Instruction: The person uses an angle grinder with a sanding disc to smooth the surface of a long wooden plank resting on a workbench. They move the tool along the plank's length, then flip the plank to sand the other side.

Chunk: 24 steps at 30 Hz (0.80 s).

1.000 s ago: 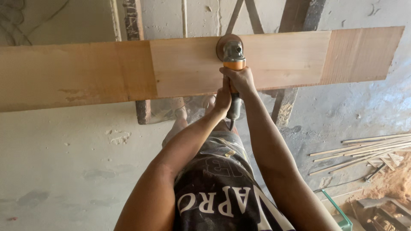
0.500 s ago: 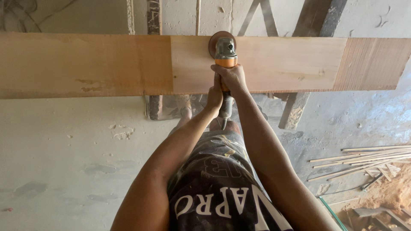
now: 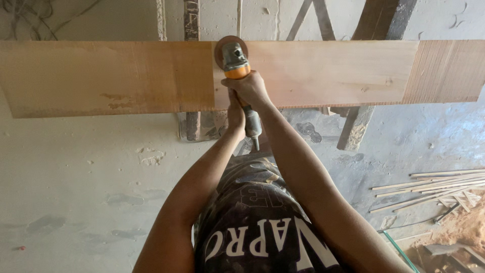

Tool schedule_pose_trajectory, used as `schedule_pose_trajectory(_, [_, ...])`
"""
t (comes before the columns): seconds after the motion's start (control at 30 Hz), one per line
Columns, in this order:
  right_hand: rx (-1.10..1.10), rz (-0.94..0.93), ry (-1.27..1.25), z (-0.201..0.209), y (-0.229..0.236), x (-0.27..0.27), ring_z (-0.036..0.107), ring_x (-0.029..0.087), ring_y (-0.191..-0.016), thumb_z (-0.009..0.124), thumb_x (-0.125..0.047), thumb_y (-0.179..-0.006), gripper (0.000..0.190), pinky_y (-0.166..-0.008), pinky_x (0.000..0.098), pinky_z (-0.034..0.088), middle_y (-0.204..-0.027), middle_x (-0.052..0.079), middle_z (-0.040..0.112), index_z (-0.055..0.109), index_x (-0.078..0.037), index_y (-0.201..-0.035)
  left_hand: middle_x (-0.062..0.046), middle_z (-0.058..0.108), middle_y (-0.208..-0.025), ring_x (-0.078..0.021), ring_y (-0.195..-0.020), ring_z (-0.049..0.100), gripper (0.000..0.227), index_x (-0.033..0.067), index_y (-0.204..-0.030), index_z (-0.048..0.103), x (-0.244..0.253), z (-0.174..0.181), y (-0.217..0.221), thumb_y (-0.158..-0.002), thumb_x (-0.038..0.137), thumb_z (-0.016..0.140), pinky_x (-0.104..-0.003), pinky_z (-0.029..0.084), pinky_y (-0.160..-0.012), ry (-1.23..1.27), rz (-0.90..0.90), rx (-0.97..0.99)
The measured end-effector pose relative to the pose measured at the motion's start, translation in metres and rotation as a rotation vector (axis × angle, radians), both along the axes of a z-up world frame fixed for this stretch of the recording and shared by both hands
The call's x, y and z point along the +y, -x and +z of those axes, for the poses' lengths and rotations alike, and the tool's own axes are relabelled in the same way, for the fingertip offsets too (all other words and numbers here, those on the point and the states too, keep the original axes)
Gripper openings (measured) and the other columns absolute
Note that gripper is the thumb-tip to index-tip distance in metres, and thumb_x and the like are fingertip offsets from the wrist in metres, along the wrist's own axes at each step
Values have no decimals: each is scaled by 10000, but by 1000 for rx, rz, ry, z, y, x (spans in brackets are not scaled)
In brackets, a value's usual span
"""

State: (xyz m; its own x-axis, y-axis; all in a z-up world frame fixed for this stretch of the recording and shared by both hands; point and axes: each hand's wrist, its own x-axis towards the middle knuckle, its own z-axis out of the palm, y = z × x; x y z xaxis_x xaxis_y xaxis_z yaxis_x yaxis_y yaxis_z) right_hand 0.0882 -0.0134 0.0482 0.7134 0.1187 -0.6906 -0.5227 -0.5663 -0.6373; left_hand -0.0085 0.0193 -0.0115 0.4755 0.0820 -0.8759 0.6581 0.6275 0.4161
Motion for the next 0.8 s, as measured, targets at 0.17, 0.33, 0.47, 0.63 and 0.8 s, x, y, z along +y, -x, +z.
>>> schedule_pose_trajectory(0.17, [26, 125, 41, 2, 4, 19, 748, 146, -748, 883, -323, -700, 389, -699, 323, 623, -846, 65, 773, 739, -55, -942, -108, 627, -1250, -189, -1156, 645, 886, 72, -1487, 430, 5, -16, 15, -960, 744, 194, -382, 536, -984, 41, 163, 0])
schedule_pose_trajectory(0.33, [41, 290, 158, 9, 2, 13, 756, 180, -773, 907, -390, -705, 469, -738, 341, 610, -873, 102, 775, 743, -33, -960, -109, 610, -1260, -197, -1155, 632, 856, 88, -1481, 419, -11, -19, 21, -966, 732, 187, -380, 525, -981, 55, 244, -4])
schedule_pose_trajectory(0.47, [56, 184, 117, 11, 4, -22, 754, 158, -766, 908, -367, -684, 467, -724, 319, 618, -871, 81, 775, 725, -52, -976, -107, 635, -1175, -199, -1066, 661, 831, 70, -1427, 458, -35, -17, 21, -989, 709, 158, -368, 560, -912, 48, 164, -6])
schedule_pose_trajectory(0.63, [52, -2, 79, 4, 5, -79, 722, 145, -710, 886, -323, -727, 394, -671, 313, 612, -840, 65, 751, 737, -34, -951, -105, 667, -1070, -202, -955, 697, 817, 46, -1360, 506, -72, -14, 12, -1017, 680, 122, -352, 604, -825, 45, -97, -76])
schedule_pose_trajectory(0.8, [-16, -206, 37, -7, 8, -128, 695, 138, -674, 864, -305, -759, 337, -640, 308, 600, -791, 29, 717, 719, -56, -935, -87, 698, -962, -179, -856, 730, 790, 56, -1251, 560, -98, -11, -4, -1032, 645, 82, -306, 634, -741, 2, -375, -229])
